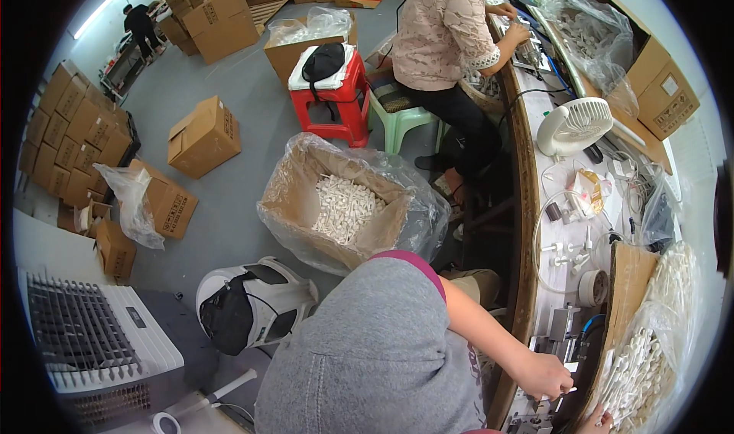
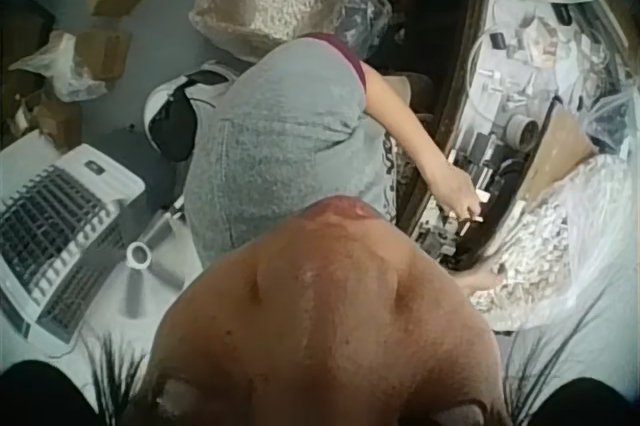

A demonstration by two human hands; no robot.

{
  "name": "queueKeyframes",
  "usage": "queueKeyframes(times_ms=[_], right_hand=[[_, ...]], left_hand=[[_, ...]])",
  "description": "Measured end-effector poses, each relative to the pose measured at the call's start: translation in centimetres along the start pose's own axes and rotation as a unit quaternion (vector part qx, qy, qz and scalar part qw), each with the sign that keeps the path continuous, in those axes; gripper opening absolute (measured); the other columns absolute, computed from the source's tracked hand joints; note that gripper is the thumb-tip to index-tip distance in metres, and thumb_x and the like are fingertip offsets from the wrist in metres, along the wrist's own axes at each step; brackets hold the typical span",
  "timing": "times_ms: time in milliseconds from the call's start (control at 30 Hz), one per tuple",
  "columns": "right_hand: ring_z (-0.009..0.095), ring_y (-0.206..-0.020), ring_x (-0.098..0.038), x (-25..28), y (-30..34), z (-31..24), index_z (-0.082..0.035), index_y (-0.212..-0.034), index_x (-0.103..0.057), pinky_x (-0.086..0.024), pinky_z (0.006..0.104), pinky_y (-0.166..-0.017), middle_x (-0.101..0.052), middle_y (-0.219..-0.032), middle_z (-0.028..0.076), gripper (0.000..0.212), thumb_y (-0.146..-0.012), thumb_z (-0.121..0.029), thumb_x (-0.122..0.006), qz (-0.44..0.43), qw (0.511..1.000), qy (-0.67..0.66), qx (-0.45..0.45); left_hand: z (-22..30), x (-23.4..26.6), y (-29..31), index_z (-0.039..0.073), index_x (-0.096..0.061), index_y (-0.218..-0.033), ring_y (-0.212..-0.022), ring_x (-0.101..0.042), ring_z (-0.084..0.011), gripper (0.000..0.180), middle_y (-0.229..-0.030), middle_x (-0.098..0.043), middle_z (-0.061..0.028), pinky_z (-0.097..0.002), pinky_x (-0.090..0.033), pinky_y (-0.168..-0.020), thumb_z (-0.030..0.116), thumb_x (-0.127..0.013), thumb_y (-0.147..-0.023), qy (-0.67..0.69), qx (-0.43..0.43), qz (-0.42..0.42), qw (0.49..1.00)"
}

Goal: Assembling small plastic components using a pneumatic jig or machine.

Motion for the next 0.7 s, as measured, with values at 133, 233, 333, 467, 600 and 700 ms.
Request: queueKeyframes(times_ms=[133, 233, 333, 467, 600, 700], right_hand=[[0.025, -0.095, -0.063, -1.8, -0.1, 9.7, 0.007, -0.117, -0.064, -0.051, 0.0354, -0.081, -0.068, -0.106, 0.018, 0.047, -0.089, -0.030, -0.074, 0.027, 0.994, -0.104, -0.031], [0.017, -0.081, -0.060, -3.9, -0.8, 11.5, 0.003, -0.129, -0.061, -0.048, 0.0296, -0.062, -0.066, -0.110, 0.014, 0.057, -0.086, -0.031, -0.077, 0.014, 0.984, -0.156, -0.081], [0.016, -0.089, -0.060, -2.5, 0.0, 7.6, 0.001, -0.125, -0.063, -0.051, 0.0277, -0.073, -0.066, -0.112, 0.012, 0.054, -0.085, -0.030, -0.080, 0.029, 0.969, -0.218, -0.112], [0.014, -0.088, -0.062, 0.6, 2.5, 1.7, -0.004, -0.111, -0.070, -0.051, 0.0244, -0.075, -0.065, -0.112, 0.005, 0.032, -0.083, -0.014, -0.081, 0.105, 0.937, -0.318, -0.100], [0.008, -0.076, -0.055, 2.8, 4.7, -0.7, -0.009, -0.102, -0.074, -0.049, 0.0219, -0.068, -0.057, -0.104, 0.002, 0.029, -0.077, -0.016, -0.086, 0.166, 0.938, -0.292, -0.079], [0.008, -0.072, -0.057, 2.9, 6.0, -1.5, -0.007, -0.099, -0.074, -0.049, 0.0215, -0.065, -0.058, -0.101, 0.001, 0.029, -0.075, -0.019, -0.087, 0.204, 0.932, -0.291, -0.074]], left_hand=[[0.7, -0.3, 0.5, 0.003, -0.072, -0.083, -0.104, -0.062, -0.0312, 0.019, -0.115, -0.062, -0.0164, -0.0408, -0.058, -0.076, 0.018, -0.073, -0.072, 0.026, -0.002, -0.005, 1.000], [0.1, 0.2, 2.0, 0.003, -0.071, -0.093, -0.104, -0.062, -0.0326, 0.019, -0.115, -0.063, -0.0168, -0.0427, -0.056, -0.080, 0.013, -0.065, -0.078, 0.025, 0.067, -0.028, 0.997], [-0.4, 0.9, 3.2, 0.002, -0.067, -0.108, -0.092, -0.067, -0.0305, 0.026, -0.104, -0.066, -0.0148, -0.0391, -0.057, -0.079, 0.012, -0.065, -0.084, 0.078, 0.178, 0.024, 0.981], [1.2, 2.0, 2.5, 0.006, -0.071, -0.101, -0.089, -0.068, -0.0215, 0.024, -0.125, -0.066, -0.0104, -0.0333, -0.057, -0.073, 0.013, -0.070, -0.078, -0.054, 0.047, -0.042, 0.997], [1.3, -0.3, 1.7, 0.006, -0.073, -0.100, -0.079, -0.068, -0.0189, 0.025, -0.129, -0.066, -0.0109, -0.0311, -0.053, -0.066, 0.012, -0.070, -0.076, -0.080, 0.018, -0.115, 0.990], [1.5, -1.4, 1.6, 0.002, -0.072, -0.099, -0.063, -0.066, -0.0218, 0.026, -0.126, -0.067, -0.0131, -0.0332, -0.052, -0.064, 0.011, -0.070, -0.075, -0.107, 0.005, -0.179, 0.978]])
Point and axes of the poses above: each hand's wrist, its own y-axis away from the middle knuckle, its own x-axis out of the back of the hand, z = x × y, the point moved 5 cm from there along -y, towards the middle knuckle
